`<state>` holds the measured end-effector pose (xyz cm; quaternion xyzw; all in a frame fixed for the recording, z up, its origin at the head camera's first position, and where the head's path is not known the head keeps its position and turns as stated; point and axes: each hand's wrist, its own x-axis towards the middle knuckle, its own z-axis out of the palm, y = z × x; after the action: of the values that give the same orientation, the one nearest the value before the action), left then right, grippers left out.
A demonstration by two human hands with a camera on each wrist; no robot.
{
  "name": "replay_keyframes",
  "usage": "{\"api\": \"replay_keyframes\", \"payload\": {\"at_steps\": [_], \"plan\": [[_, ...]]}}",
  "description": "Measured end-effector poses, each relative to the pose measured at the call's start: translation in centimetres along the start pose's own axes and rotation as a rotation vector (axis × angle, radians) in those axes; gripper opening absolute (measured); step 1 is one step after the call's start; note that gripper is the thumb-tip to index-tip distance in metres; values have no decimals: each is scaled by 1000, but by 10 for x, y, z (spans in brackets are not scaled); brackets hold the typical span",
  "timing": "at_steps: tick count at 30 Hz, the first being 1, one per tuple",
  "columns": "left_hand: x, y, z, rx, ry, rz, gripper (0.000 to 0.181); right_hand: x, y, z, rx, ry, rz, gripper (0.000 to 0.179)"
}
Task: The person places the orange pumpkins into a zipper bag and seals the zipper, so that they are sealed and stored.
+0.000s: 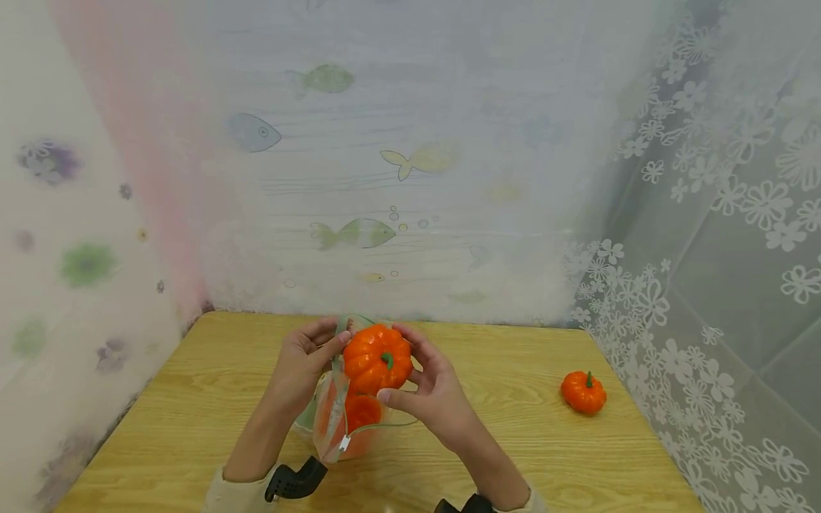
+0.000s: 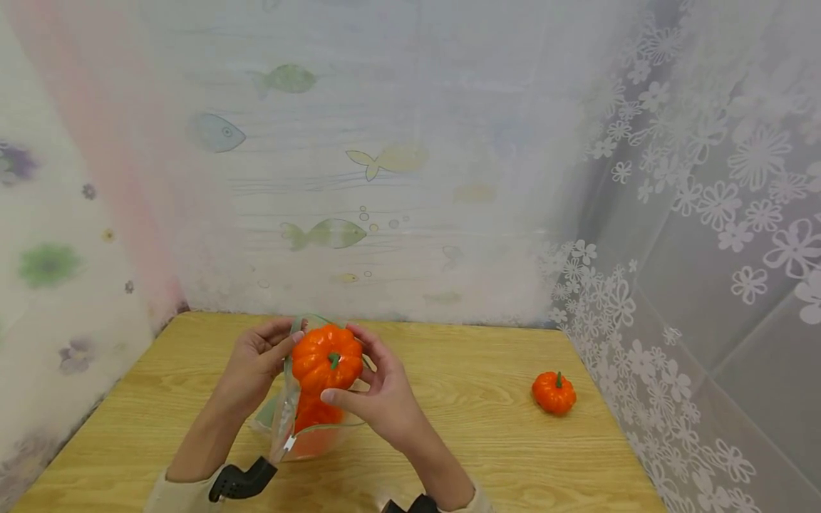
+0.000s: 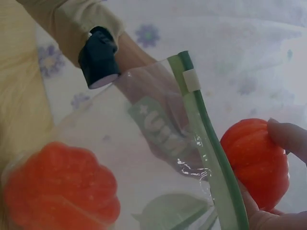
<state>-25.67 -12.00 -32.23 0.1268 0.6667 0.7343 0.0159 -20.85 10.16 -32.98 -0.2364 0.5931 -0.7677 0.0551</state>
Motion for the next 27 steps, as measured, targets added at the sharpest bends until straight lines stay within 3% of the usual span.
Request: {"api": "replay_keyframes", "payload": {"at_steps": [17, 27], "plan": [[1, -2, -4, -29, -47, 76, 25, -1, 10, -2, -30, -12, 68, 82], [1, -2, -2, -31, -31, 53, 28, -2, 12, -4, -67, -12, 108, 80]]}}
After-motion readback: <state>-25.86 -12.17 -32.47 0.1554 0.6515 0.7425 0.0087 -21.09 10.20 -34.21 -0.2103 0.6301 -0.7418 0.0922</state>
